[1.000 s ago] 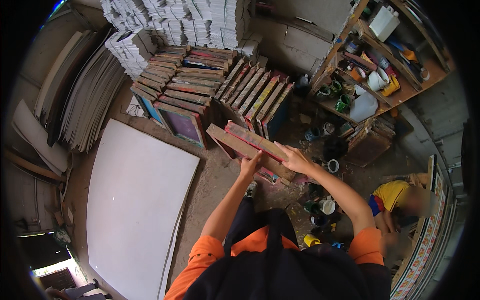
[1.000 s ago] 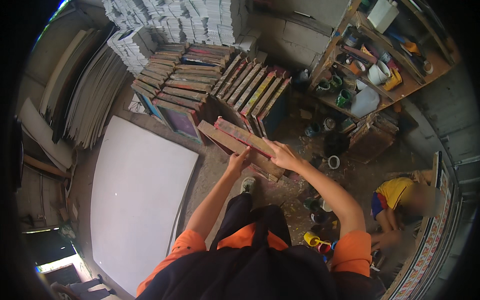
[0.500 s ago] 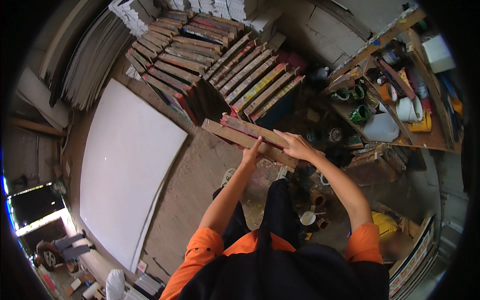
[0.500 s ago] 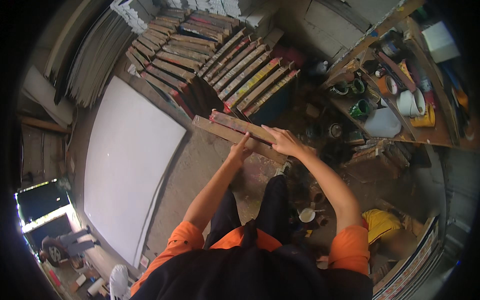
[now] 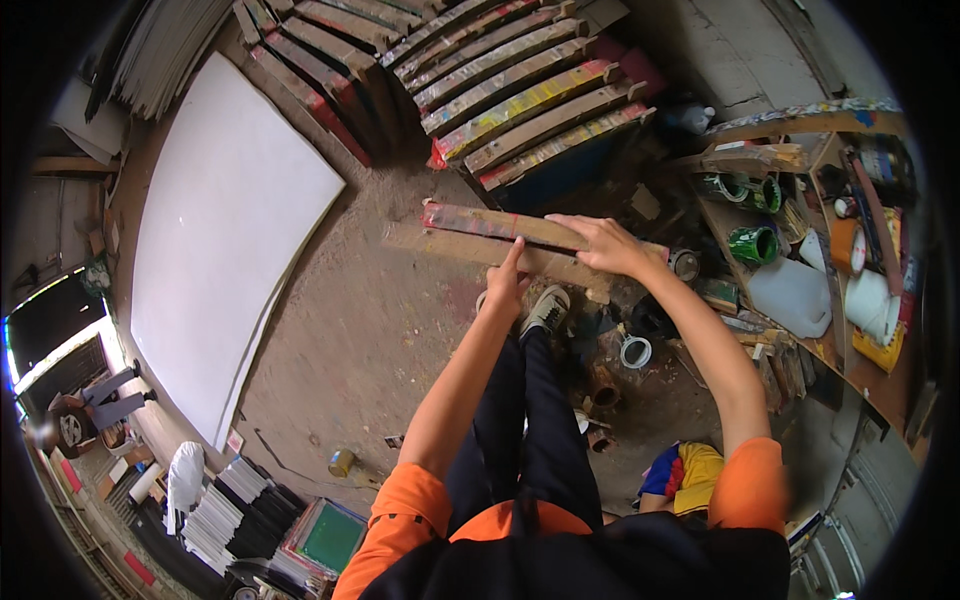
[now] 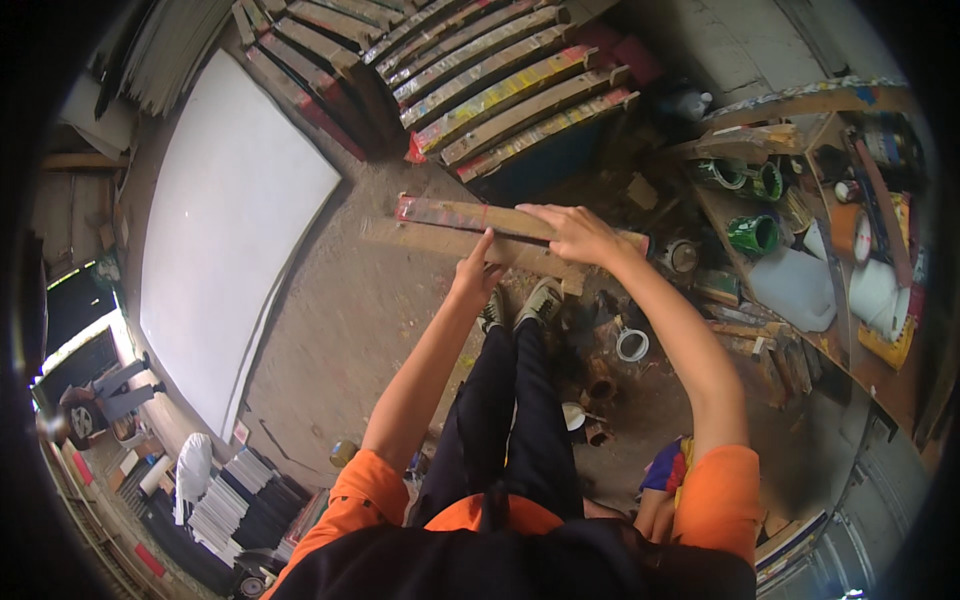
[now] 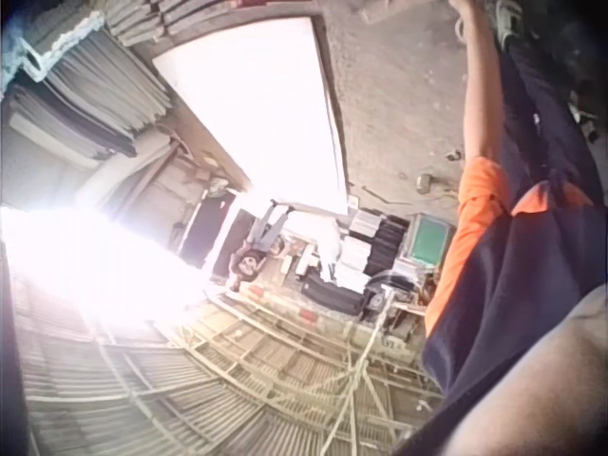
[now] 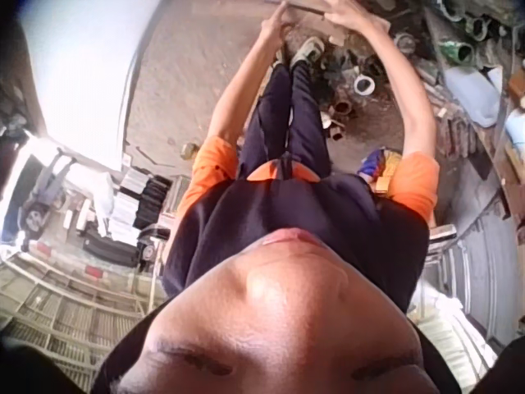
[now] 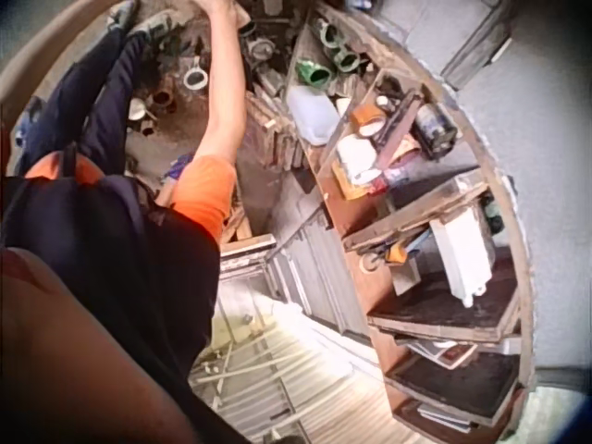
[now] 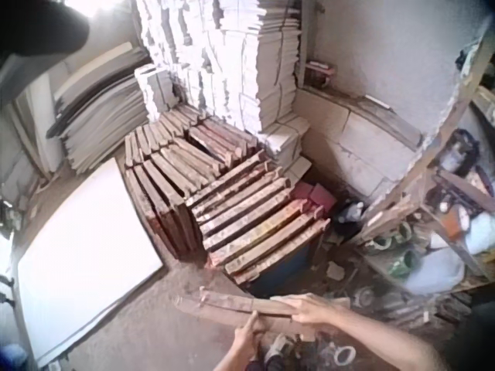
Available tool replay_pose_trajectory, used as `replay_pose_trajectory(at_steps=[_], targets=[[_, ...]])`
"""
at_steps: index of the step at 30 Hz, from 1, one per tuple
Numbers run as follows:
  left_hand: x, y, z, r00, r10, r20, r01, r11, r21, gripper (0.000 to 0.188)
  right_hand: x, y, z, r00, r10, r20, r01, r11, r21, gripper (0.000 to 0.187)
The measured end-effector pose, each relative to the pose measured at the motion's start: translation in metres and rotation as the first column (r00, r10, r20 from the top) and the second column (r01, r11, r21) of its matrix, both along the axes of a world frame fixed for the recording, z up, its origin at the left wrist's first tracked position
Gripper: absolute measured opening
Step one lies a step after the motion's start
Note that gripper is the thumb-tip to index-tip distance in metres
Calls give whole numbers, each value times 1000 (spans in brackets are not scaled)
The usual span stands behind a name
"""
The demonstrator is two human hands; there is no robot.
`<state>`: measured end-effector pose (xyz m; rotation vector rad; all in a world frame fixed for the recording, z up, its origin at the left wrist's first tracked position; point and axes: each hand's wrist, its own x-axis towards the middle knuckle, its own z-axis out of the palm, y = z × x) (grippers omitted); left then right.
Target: The person picks up rectangular screen frames from the floor and stacks them onto a growing pile. The person handles the frames one by one, walking between the floor and the stack to organize the materials.
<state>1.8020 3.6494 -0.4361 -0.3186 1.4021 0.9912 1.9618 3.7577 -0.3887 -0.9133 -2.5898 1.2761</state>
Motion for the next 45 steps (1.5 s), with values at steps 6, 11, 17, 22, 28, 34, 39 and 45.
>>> replay_pose_trajectory(at_steps=[6,11,17,22,28,34,39,45], targets=[[8,11,-24,997,14,70,-15,1000,20,59,-1,15,-29,994,52,100,-59,996,69,63],[24,16,-32,990,124,73,-124,992,-2,58,3,27,-42,988,102,111,-103,995,-1,63],[51,24,-32,980,184,82,-185,983,11,58,22,42,-50,993,97,73,-91,993,-81,61],[75,48,-27,953,303,11,-301,950,-82,55,39,71,-60,983,172,66,-165,982,-97,61],[102,77,-32,929,368,-36,-369,921,-121,51,52,113,-72,967,252,27,-249,965,-84,61],[115,110,-52,870,489,-61,-493,859,-138,51,48,154,-88,949,315,16,-313,946,-81,57],[117,133,-61,858,509,-71,-514,845,-150,47,41,177,-96,953,303,-25,-304,951,-63,57],[113,132,-66,915,399,-55,-403,908,-116,46,46,170,-98,964,267,-21,-263,959,104,53]])
